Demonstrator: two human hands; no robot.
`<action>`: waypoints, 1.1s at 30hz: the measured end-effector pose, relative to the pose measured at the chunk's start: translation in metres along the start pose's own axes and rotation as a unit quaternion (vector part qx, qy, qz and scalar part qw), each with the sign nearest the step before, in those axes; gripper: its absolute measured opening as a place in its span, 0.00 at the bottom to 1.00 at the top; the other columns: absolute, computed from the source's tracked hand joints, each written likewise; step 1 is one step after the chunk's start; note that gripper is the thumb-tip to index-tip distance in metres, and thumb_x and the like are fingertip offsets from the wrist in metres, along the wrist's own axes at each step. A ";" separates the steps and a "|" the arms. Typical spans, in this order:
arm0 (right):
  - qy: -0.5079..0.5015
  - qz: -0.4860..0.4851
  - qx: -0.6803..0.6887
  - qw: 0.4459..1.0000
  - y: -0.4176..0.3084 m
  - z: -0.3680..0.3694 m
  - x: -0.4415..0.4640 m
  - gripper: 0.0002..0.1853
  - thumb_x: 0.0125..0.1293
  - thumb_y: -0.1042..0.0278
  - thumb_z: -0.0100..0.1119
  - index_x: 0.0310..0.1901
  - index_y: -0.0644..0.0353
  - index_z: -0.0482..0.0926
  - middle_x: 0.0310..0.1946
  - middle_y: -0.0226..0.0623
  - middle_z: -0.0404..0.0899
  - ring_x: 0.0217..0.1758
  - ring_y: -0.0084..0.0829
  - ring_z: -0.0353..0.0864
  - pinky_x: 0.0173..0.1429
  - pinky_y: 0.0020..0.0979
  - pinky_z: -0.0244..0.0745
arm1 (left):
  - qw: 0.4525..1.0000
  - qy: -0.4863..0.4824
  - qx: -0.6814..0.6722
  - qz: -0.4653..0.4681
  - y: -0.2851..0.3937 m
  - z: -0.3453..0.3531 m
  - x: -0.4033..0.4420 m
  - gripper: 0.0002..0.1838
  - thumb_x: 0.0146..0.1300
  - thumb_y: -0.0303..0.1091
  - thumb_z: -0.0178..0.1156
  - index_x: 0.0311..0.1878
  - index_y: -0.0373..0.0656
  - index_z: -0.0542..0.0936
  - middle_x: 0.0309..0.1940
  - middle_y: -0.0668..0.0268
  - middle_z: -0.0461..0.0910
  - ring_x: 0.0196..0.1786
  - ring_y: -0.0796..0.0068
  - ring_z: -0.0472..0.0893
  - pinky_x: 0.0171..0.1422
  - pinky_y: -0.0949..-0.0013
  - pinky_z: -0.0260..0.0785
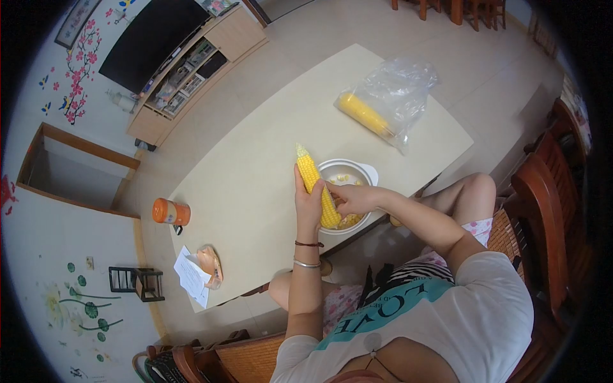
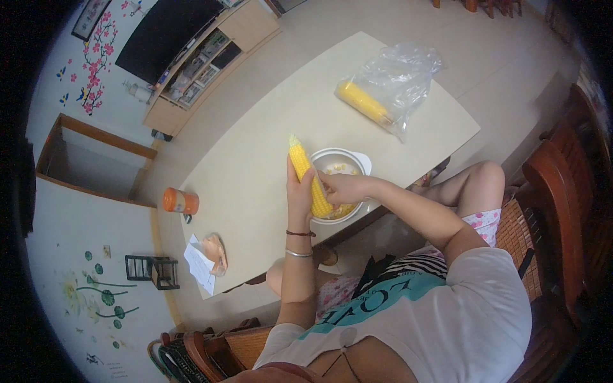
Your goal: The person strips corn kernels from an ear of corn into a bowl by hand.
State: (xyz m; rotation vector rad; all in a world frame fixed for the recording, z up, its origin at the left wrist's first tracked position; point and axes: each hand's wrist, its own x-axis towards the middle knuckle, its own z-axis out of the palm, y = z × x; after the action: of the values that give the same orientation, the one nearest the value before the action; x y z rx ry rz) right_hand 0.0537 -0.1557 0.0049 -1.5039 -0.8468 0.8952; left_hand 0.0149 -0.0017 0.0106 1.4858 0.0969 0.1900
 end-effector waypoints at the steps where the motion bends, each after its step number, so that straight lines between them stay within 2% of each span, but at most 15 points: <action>1: 0.001 0.001 0.012 1.000 0.002 0.000 0.000 0.39 0.59 0.79 0.46 0.71 0.67 0.40 0.52 0.52 0.73 0.46 0.34 0.79 0.46 0.30 0.80 | 1.000 0.001 -0.006 -0.010 0.000 -0.002 0.001 0.37 0.65 0.24 0.52 0.74 0.41 0.49 0.56 0.61 0.70 0.49 0.74 0.73 0.50 0.74 0.70; 6: -0.006 0.003 0.055 0.998 -0.014 -0.001 -0.004 0.41 0.61 0.79 0.44 0.73 0.58 0.36 0.57 0.50 0.71 0.52 0.34 0.78 0.48 0.29 0.81 | 0.998 -0.003 -0.060 -0.036 0.012 -0.002 -0.001 0.35 0.65 0.24 0.51 0.74 0.42 0.50 0.46 0.64 0.72 0.41 0.77 0.75 0.43 0.75 0.71; 9: -0.018 0.048 0.126 0.991 -0.021 -0.002 -0.006 0.42 0.62 0.78 0.46 0.74 0.55 0.36 0.59 0.47 0.70 0.53 0.33 0.77 0.48 0.29 0.81 | 0.998 0.008 -0.060 -0.032 0.017 0.003 -0.002 0.35 0.65 0.24 0.50 0.74 0.42 0.51 0.42 0.66 0.72 0.37 0.79 0.74 0.40 0.76 0.71; 12: -0.018 0.061 0.063 0.996 -0.034 -0.001 -0.012 0.43 0.62 0.77 0.48 0.74 0.56 0.35 0.61 0.47 0.68 0.53 0.32 0.76 0.48 0.29 0.81 | 0.997 0.009 -0.071 -0.034 0.014 0.003 -0.001 0.35 0.65 0.23 0.50 0.74 0.42 0.50 0.43 0.65 0.72 0.38 0.79 0.74 0.40 0.76 0.71; 21: 0.010 0.005 -0.022 1.000 0.013 0.000 0.002 0.45 0.60 0.77 0.47 0.74 0.57 0.33 0.47 0.48 0.78 0.37 0.32 0.82 0.44 0.29 0.79 | 0.998 0.039 -0.036 -0.023 -0.002 -0.003 0.003 0.33 0.66 0.24 0.49 0.73 0.42 0.52 0.49 0.63 0.72 0.44 0.75 0.75 0.46 0.72 0.72; 24: 0.003 -0.009 0.004 1.000 0.005 -0.002 0.001 0.45 0.60 0.77 0.47 0.74 0.56 0.32 0.47 0.47 0.77 0.38 0.31 0.80 0.44 0.28 0.78 | 0.994 0.004 -0.096 -0.049 0.003 -0.007 0.002 0.33 0.67 0.25 0.48 0.74 0.42 0.51 0.48 0.63 0.72 0.43 0.76 0.75 0.45 0.73 0.72; 27: -0.012 0.025 0.029 0.999 -0.023 -0.002 -0.008 0.45 0.61 0.79 0.48 0.74 0.60 0.32 0.52 0.46 0.74 0.46 0.29 0.79 0.51 0.28 0.76 | 0.994 -0.016 -0.101 -0.045 0.009 -0.004 -0.001 0.32 0.67 0.24 0.48 0.73 0.42 0.51 0.46 0.64 0.72 0.42 0.77 0.75 0.44 0.74 0.72; 30: -0.008 0.053 0.027 0.998 -0.035 0.000 -0.012 0.46 0.61 0.79 0.50 0.74 0.61 0.32 0.54 0.46 0.73 0.49 0.29 0.78 0.53 0.27 0.76 | 0.995 0.016 -0.095 -0.040 0.012 0.002 -0.001 0.32 0.67 0.24 0.48 0.73 0.42 0.51 0.43 0.65 0.72 0.40 0.78 0.75 0.42 0.75 0.72; 33: -0.021 0.028 0.051 0.998 -0.020 -0.002 -0.006 0.46 0.61 0.78 0.51 0.74 0.61 0.33 0.56 0.46 0.72 0.52 0.30 0.77 0.54 0.28 0.75 | 0.996 -0.003 -0.083 -0.045 0.012 -0.001 -0.002 0.33 0.66 0.24 0.49 0.73 0.42 0.51 0.43 0.66 0.72 0.39 0.79 0.74 0.41 0.75 0.71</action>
State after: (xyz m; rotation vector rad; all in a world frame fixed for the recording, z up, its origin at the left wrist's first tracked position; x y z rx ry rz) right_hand 0.0518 -0.1598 0.0255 -1.4305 -0.7808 1.0012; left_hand 0.0123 -0.0002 0.0224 1.3141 0.1395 0.1184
